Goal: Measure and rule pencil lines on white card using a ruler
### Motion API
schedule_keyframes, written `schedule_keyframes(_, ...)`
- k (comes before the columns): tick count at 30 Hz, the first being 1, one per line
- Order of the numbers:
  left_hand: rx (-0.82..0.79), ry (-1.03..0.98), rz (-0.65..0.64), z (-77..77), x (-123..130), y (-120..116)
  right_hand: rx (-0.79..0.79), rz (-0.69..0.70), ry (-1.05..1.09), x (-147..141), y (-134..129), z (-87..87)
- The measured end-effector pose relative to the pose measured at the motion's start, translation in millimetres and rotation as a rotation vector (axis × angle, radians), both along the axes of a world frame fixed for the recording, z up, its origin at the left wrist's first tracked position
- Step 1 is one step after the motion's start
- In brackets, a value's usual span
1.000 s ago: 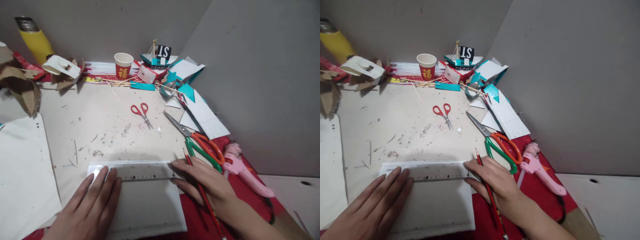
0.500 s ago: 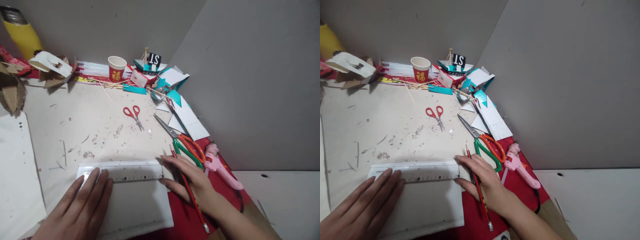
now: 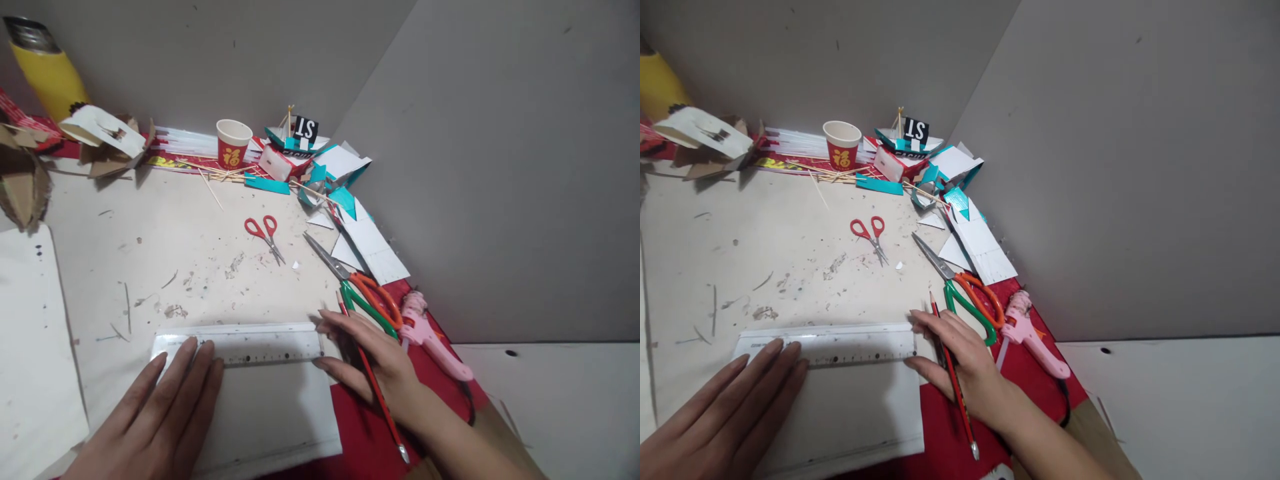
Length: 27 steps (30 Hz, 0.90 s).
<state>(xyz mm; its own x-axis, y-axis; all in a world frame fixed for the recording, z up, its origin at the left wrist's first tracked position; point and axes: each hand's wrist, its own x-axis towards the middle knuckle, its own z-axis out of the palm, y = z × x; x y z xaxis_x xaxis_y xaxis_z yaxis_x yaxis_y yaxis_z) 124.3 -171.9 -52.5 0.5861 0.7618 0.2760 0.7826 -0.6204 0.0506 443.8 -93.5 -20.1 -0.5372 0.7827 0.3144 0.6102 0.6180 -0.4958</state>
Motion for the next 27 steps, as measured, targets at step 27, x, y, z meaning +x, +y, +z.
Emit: schedule_keyframes(27, 0.019, 0.17, 0.146, 8.6, 11.4, 7.0, 0.074, 0.026, -0.081, 5.8, -1.9, -7.8)
